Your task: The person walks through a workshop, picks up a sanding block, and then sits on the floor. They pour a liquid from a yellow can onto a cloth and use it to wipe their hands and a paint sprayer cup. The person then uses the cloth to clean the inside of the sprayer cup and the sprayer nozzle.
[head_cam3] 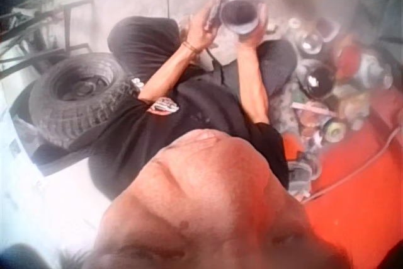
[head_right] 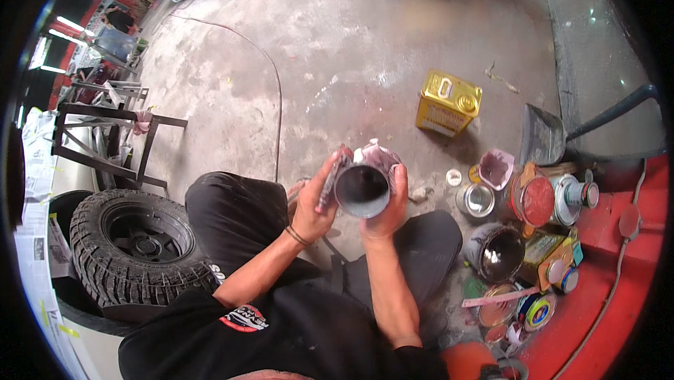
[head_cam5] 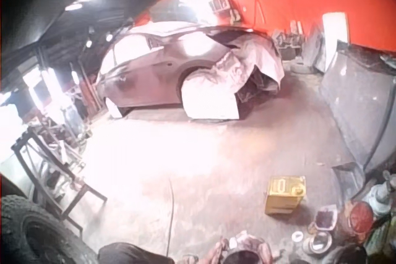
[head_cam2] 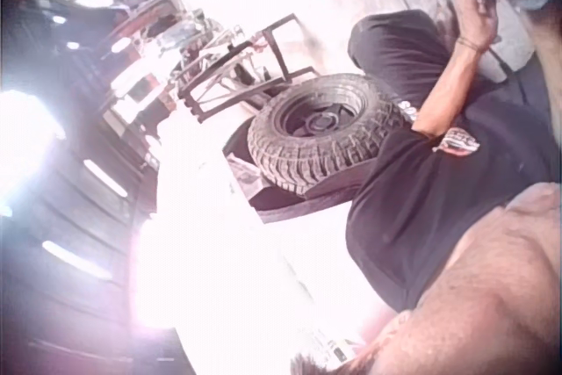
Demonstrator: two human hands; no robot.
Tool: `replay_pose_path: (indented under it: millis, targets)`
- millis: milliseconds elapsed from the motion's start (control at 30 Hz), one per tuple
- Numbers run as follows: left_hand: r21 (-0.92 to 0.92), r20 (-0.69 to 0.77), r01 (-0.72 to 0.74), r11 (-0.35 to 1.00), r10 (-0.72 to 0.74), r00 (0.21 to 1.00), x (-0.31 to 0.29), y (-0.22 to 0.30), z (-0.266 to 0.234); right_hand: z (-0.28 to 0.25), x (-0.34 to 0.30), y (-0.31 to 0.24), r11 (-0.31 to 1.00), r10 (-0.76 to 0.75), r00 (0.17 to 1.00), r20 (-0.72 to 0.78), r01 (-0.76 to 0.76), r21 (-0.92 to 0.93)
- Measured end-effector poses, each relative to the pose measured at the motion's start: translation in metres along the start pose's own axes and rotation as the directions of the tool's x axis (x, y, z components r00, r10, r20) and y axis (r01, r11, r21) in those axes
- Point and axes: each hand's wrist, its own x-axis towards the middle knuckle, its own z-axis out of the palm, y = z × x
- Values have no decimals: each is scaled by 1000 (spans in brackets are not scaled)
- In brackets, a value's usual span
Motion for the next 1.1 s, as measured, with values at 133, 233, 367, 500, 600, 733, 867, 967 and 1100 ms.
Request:
replay_pose_path:
  millis: [133,233,367,500,600,733,867,967,1100]
  targets:
    - [-362,-9,188,913,-205,979,3,-29,15,28,-30,2,786,-357,918,175,396,-475]
    - [-445,8,222,868,-244,970,4,-42,19,27,-25,7,693,-395,889,230,453,-560]
    - [-429,43,217,877,-220,974,4,-52,12,17,21,-21,839,31,963,268,120,-530]
    - [-457,147,350,818,-319,937,16,-58,14,55,25,-44,800,4,916,400,237,-552]
    - [-629,144,362,688,-354,924,18,-66,23,70,15,-25,462,-324,777,540,628,-627]
    - [-700,65,321,638,-391,918,20,-68,28,43,12,34,126,-620,570,540,751,-649]
    - [-715,13,305,629,-424,906,15,-88,30,46,33,25,-85,-459,492,740,805,-588]
    - [-737,123,415,533,-498,858,17,-78,27,45,69,-9,444,-96,906,411,409,-797]
    - [-653,118,439,617,-490,864,22,-73,28,59,36,5,186,-354,787,505,589,-787]
